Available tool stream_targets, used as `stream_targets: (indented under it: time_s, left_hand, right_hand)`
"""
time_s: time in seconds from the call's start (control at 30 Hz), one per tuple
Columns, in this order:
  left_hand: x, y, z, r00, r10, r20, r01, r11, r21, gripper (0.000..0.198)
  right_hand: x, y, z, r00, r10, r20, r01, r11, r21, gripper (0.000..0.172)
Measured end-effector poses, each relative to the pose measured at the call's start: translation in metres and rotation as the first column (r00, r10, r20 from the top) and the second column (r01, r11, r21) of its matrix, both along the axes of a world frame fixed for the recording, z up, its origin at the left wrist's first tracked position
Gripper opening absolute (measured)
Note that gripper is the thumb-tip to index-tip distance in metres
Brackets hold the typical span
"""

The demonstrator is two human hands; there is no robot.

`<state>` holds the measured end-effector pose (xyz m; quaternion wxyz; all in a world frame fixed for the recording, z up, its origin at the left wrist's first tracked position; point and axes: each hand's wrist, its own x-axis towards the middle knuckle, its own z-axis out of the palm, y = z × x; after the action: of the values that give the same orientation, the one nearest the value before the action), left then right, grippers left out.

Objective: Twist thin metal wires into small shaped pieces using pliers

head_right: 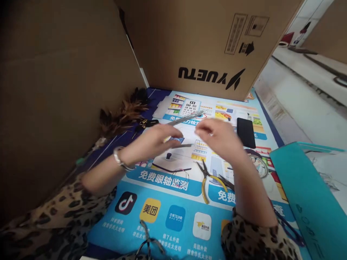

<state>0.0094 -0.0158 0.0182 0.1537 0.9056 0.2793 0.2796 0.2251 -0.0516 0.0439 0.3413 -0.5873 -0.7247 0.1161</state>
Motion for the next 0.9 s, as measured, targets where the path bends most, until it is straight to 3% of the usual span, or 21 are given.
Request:
stream_targets:
  time_s: [0.1, 0.17, 0.3, 0.6, 0.9]
  left_hand:
    - [0.013, 0.013, -0.034, 0.962, 0.102, -0.255, -0.080, 0.992, 0.093, 0.015]
    - [0.017, 0.019, -0.052, 0.941, 0.151, -0.302, -0.117, 0.985, 0.128, 0.015]
    - [0.017, 0.025, -0.066, 0.917, 0.154, -0.369, -0.118, 0.986, 0.117, 0.013]
    - [0.016, 0.032, -0.076, 0.923, 0.124, -0.364, -0.107, 0.992, 0.067, 0.014]
    - [0.012, 0.032, -0.074, 0.919, 0.100, -0.383, -0.080, 0.995, 0.067, 0.013]
  right_hand:
    - [-0.006, 0.021, -0.035, 0.953, 0.190, 0.237, -0.136, 0.965, -0.225, 0.012]
    - [-0.008, 0.032, -0.060, 0.924, 0.159, 0.348, -0.064, 0.961, -0.269, 0.015]
    - [-0.007, 0.040, -0.089, 0.874, 0.201, 0.442, -0.062, 0.949, -0.308, 0.018]
    - [-0.014, 0.037, -0.090, 0.846, 0.259, 0.465, -0.115, 0.942, -0.316, 0.012]
    - [-0.019, 0.036, -0.089, 0.801, 0.282, 0.528, -0.138, 0.945, -0.296, 0.017]
